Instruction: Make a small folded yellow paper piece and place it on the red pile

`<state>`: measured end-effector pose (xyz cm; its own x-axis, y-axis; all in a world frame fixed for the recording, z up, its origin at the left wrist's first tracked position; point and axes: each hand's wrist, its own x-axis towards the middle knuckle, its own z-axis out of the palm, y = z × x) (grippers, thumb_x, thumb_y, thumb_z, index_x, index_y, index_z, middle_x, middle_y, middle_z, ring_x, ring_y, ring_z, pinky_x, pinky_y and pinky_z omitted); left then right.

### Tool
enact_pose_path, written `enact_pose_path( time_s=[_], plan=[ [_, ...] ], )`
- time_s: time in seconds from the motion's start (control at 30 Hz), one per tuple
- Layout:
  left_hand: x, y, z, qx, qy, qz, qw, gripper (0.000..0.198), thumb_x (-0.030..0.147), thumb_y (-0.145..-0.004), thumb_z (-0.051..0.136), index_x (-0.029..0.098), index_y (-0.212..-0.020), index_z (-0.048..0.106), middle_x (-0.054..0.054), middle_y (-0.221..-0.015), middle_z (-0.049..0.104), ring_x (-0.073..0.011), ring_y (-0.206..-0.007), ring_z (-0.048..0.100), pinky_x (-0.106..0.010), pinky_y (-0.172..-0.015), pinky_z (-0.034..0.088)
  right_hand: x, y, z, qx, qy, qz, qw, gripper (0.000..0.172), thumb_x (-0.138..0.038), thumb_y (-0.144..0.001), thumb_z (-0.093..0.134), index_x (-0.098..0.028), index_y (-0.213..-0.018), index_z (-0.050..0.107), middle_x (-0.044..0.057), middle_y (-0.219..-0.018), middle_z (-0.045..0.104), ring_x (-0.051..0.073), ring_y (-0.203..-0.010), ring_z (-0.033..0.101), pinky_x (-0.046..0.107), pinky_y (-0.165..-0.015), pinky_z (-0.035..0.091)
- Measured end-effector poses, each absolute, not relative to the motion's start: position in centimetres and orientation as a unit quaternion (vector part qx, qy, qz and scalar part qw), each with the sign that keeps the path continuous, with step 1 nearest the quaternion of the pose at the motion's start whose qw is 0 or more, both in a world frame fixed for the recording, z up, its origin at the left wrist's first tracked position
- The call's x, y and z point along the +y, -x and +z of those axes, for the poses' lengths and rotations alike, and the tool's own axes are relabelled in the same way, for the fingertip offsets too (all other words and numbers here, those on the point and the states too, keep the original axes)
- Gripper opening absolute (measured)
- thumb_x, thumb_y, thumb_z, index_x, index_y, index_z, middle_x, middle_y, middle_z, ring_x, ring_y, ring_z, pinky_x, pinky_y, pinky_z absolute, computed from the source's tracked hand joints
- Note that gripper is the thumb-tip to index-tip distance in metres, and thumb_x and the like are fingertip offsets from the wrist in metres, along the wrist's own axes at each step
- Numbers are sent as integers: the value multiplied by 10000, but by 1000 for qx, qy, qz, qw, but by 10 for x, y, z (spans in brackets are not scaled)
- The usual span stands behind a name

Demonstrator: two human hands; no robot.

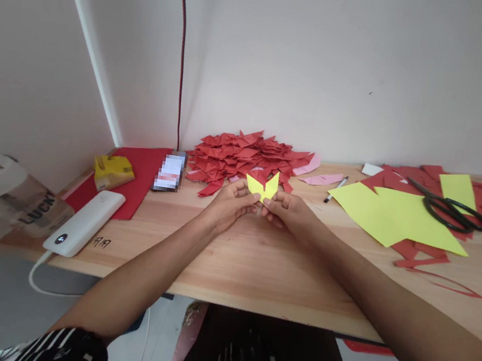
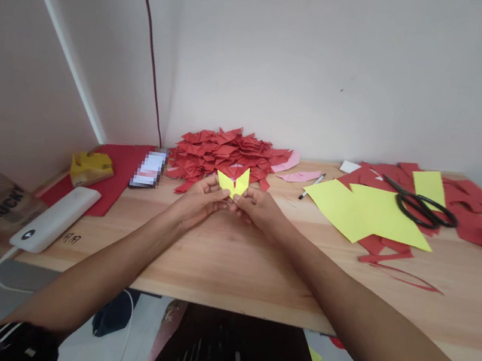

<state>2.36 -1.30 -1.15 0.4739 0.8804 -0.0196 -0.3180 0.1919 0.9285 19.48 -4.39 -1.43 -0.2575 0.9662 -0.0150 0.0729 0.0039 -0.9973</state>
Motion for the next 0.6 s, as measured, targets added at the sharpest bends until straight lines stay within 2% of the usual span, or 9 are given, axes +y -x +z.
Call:
enact_pose_path(
  time_s=[0.13, 0.3, 0.4, 0.5, 0.6],
  plan=[
    [-10, -20, -12, 277, -521, 412, 694, 489, 246, -609, 843, 141, -1032, 620, -45, -899, 680, -98, -709, 613, -222, -635, 442, -42, -196, -15, -568, 432, 564, 415, 389, -540, -745, 682, -166, -726, 574, -9, -606, 568, 72, -482, 446, 217, -427, 323],
    [-5, -17, -12, 267, -546, 384, 695, 390, 282, -655, 820, 120, -962, 642, -38, -809, 669, -94, -663, 605, -226, -621, 427, -41, -195, -15, -570, 418, 588, 392, 377, -515, -727, 709, -161, -753, 580, 22, -695, 619, 82, -523, 494, 215, -425, 344],
    [-5, -16, -12, 271, -540, 363, 710, 363, 301, -678, 808, 109, -943, 651, -32, -762, 656, -94, -648, 605, -227, -623, 427, -41, -198, -12, -584, 411, 583, 387, 368, -472, -725, 730, -168, -858, 571, 12, -718, 621, 85, -522, 501, 215, -419, 337],
    [-6, -16, -11, 272, -529, 358, 720, 354, 308, -686, 803, 114, -943, 657, -29, -774, 654, -82, -634, 594, -224, -623, 431, -43, -201, -8, -588, 407, 554, 426, 424, -438, -739, 728, -201, -1017, 513, -47, -647, 572, 85, -492, 469, 219, -440, 338],
    [-8, -17, -9, 277, -513, 373, 721, 365, 299, -674, 811, 116, -946, 651, -21, -782, 652, -72, -618, 583, -221, -616, 430, -43, -203, -8, -600, 400, 533, 442, 428, -417, -761, 708, -204, -1071, 503, -43, -679, 571, 97, -544, 487, 234, -493, 370]
  ],
)
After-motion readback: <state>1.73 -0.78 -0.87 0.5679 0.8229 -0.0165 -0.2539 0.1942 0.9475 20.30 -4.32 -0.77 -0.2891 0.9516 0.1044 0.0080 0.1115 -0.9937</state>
